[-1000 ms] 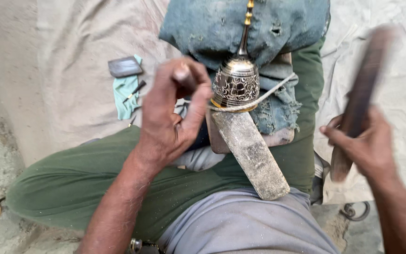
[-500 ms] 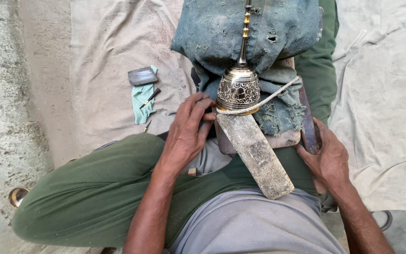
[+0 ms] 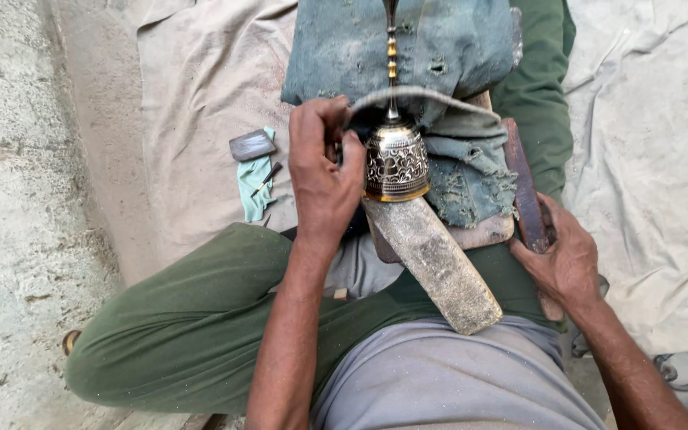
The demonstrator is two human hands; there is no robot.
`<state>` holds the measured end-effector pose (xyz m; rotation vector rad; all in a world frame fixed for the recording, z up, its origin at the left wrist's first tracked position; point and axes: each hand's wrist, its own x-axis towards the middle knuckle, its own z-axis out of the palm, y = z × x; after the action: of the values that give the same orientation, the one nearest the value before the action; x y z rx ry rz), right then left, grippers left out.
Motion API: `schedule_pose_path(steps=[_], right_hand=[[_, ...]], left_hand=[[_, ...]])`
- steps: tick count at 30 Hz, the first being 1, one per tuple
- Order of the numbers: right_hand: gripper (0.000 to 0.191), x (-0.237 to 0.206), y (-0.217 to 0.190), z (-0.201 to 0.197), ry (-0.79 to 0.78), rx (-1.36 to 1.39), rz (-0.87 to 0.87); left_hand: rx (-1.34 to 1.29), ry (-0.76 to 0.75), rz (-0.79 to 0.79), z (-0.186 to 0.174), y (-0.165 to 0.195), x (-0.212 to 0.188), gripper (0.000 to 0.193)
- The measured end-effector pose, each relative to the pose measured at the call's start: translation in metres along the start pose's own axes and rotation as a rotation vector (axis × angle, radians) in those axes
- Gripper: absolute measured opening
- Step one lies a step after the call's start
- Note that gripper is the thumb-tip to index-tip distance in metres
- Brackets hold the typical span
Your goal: The person sits on the ground and engraves decorative patterns into a brass bell using a small chisel held in one hand and a wooden mallet in the other, repeatedly striking the chisel to carve the design, repositioning the chisel on the bell surface as they work.
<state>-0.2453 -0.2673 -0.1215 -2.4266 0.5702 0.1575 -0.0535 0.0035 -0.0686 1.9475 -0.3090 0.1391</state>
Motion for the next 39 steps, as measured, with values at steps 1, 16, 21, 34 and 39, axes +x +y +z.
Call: schedule_pose_path(steps=[1,16,21,34,39], right_hand=[[0.082,0.000,0.001,-0.001,0.011,-0.021,-0.017],[0.065,-0.030,0.009,-0.034,-0.091,0.524,0.496],[0.055,-0.036,-0.016,-0.051,-0.077,0.996,0.181],[0.043,0.014,-0.113,-0.124,-0.069,0.608,-0.052],[0.036,0.043,-0.135,-0.134,-0.304,0.023,-0.025]], left_hand=[[0.066,-0.015,0.048,-0.001,0.005,0.002,0.030],[-0.636,-0.116,-0.324,-0.035,0.046,-0.026,0.027],[-0.538,-0.156,-0.223,-0.023,0.051,-0.026,0.039],[-0.387,-0.031,-0.182,-0.002,0.061,-0.037,0.031],[-0.552,0.016,-0.283,0.004,0.059,-0.034,0.041]])
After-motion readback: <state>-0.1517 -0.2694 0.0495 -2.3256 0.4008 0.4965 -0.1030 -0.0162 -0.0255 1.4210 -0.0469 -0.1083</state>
